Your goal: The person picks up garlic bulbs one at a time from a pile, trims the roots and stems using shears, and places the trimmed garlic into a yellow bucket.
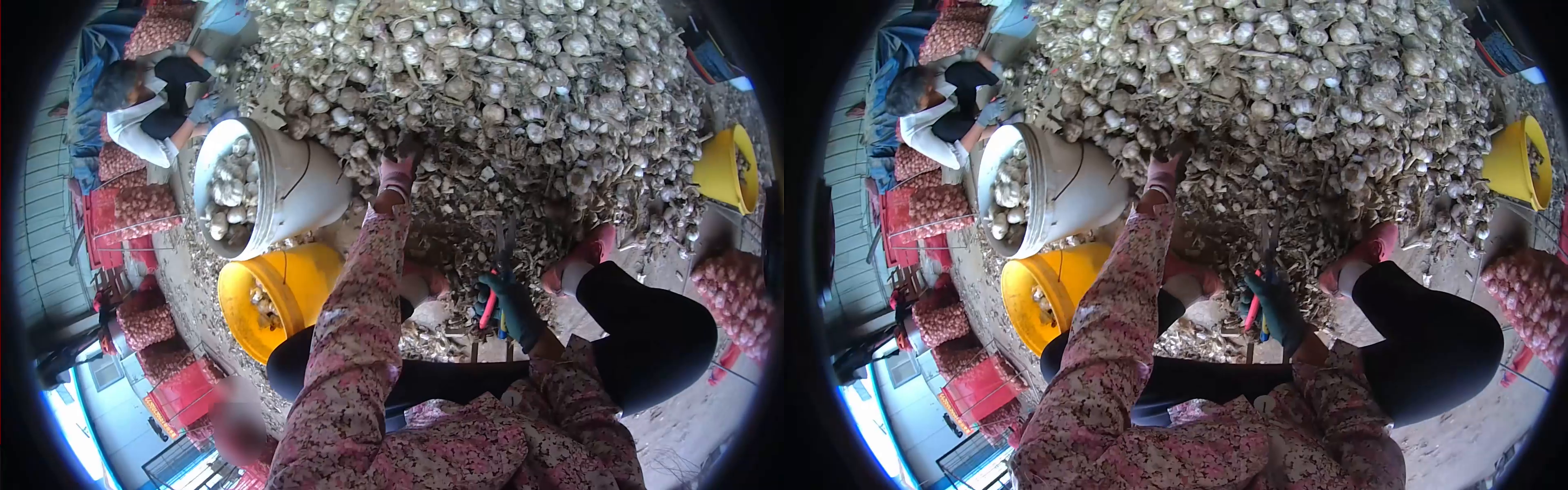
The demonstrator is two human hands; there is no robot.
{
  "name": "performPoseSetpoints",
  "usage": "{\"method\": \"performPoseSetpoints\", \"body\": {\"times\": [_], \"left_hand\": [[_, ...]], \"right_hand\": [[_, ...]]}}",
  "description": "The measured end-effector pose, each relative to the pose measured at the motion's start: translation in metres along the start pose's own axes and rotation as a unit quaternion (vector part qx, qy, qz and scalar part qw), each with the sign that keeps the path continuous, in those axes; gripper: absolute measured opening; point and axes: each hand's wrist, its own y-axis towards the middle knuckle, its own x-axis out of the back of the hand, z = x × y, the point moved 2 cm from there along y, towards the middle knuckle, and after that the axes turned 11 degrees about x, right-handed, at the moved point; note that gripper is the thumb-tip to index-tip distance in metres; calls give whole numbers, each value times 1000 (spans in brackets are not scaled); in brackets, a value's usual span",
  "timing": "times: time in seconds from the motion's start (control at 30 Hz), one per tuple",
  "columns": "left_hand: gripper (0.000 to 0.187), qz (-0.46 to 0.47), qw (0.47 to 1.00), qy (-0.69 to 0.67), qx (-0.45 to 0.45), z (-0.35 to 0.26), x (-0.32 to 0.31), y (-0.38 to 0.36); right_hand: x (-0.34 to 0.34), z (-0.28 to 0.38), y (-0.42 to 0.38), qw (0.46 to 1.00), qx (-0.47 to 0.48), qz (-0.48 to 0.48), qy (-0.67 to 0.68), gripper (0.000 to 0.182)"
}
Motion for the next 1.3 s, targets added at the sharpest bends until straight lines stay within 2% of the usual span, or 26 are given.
{"method": "performPoseSetpoints", "body": {"times": [0.03,0.1,0.13,0.2,0.23,0.27,0.3,0.33,0.37,0.4,0.47,0.53,0.57,0.6,0.7,0.77,0.8,0.87,0.9,1.0,1.07,1.13,1.17,1.2,1.27,1.3], "left_hand": [[57,7,1000,-5,-2,-6,-19,3],[70,-126,966,140,175,-10,-40,4],[70,-121,968,139,172,-13,-40,4],[79,-99,982,114,114,-5,-27,0],[72,-115,991,71,7,5,-26,-2],[72,-112,991,76,7,18,-26,-4],[65,52,986,-153,-28,24,-23,-16],[59,212,903,-370,-59,32,-17,-31],[54,259,892,-368,-38,20,5,-63],[58,270,886,-375,-39,16,18,-95],[63,295,850,-435,-46,36,21,-120],[65,271,906,-313,-83,16,48,-182],[65,273,904,-316,-95,15,52,-200],[66,269,918,-285,-55,21,55,-214],[67,269,914,-284,-104,20,62,-245],[67,202,958,-152,-135,18,70,-260],[67,203,957,-153,-138,11,78,-269],[69,115,959,77,-245,-3,94,-287],[70,129,959,7,-253,-5,95,-291],[72,125,958,58,-252,-7,105,-306],[68,113,949,52,-289,7,98,-301],[65,178,962,-34,-205,27,83,-289],[63,240,961,-61,-126,35,77,-286],[63,244,960,-59,-126,33,76,-289],[66,359,905,-209,-91,23,72,-297],[61,338,902,-168,-209,15,75,-300]], "right_hand": [[2,0,3,1000,15,-12,-3,28],[5,2,4,999,45,-10,-19,36],[8,7,6,999,49,-14,-18,36],[11,20,1,954,103,-2,-280,44],[3,37,-3,893,175,-1,-414,54],[6,34,0,896,172,-3,-410,54],[8,33,5,835,279,-25,-474,57],[7,34,7,757,379,-47,-530,60],[-9,54,-5,753,361,-29,-550,69],[-6,49,-2,754,358,-28,-549,69],[1,40,0,643,466,-58,-605,69],[-6,48,-7,630,445,-48,-634,72],[-9,50,-11,602,437,-37,-667,73],[-11,50,-15,573,428,-26,-699,74],[-10,45,-27,558,416,4,-718,81],[-11,39,-37,545,423,16,-724,83],[-10,35,-41,560,390,21,-731,84],[-8,27,-47,577,354,21,-736,85],[-7,24,-49,581,359,28,-730,82],[0,17,-51,589,358,33,-724,73],[5,15,-46,592,352,34,-724,67],[14,15,-36,621,250,76,-739,58],[17,14,-33,607,272,58,-744,44],[22,13,-24,610,270,55,-743,44],[38,13,3,645,177,-6,-743,36],[45,13,8,658,176,-17,-732,35]]}}
